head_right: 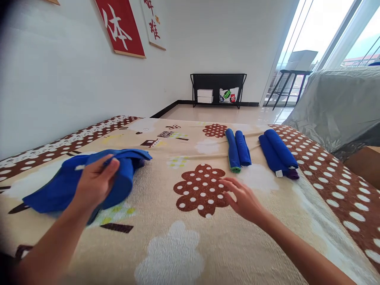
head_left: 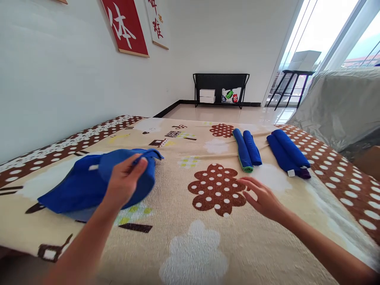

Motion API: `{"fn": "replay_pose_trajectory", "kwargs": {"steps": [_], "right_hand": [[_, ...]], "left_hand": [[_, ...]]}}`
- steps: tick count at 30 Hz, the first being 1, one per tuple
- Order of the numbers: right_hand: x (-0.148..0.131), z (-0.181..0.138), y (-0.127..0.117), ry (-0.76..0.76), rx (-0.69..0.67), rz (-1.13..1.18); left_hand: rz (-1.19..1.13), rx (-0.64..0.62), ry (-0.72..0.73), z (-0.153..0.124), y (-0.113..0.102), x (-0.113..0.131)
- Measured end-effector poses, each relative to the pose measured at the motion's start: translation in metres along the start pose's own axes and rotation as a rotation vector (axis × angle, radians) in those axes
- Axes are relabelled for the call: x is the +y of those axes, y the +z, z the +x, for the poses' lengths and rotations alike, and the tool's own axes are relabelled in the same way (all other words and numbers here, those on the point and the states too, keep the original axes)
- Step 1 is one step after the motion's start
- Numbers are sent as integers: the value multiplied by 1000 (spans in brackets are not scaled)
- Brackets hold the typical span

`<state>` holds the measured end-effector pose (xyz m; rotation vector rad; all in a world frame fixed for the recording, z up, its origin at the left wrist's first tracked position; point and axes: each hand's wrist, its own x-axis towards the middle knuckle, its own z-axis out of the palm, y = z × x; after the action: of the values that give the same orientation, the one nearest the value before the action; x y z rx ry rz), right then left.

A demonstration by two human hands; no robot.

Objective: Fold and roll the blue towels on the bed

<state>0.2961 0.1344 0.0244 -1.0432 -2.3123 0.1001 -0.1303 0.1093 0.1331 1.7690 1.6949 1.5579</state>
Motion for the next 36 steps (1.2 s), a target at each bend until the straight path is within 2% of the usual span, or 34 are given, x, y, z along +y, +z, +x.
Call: {"fn": "replay_pose_trajectory", "kwargs": {"steps": [1,2,5,7,10,13,15,19,23,28,31,36], "right_hand": [[-19,5,0,-22,-40,86],[-38,9,-1,-50,-90,148],[-82,14,-1,-120,-186,250],[-96,12,-2,-175,-143,306],[-104,6,-12,-238,-63,361],[-108,0,-27,-236,-67,390],[-112,-3,-36,-253,-14,410],[-126,-12,-42,-331,177,410],[-139,-22,-42,-297,323,440],[-154,-30,-50,-268,314,442],[-160,-34,-57,-201,245,490],[-172,-41,-70,-219,167,458]], "left_hand": [[-16,-54,14,-12,16,16],[-29,-223,52,-25,32,33],[-144,-879,309,-62,67,83],[-196,-1024,424,-78,76,107],[-170,-926,559,-89,73,120],[-137,-853,643,-91,64,121],[-130,-834,657,-92,61,121],[-117,-811,660,-99,60,127],[-93,-797,672,-108,60,133],[-71,-806,675,-118,58,138],[-33,-798,682,-126,55,142],[60,-698,811,-143,48,147]]}}
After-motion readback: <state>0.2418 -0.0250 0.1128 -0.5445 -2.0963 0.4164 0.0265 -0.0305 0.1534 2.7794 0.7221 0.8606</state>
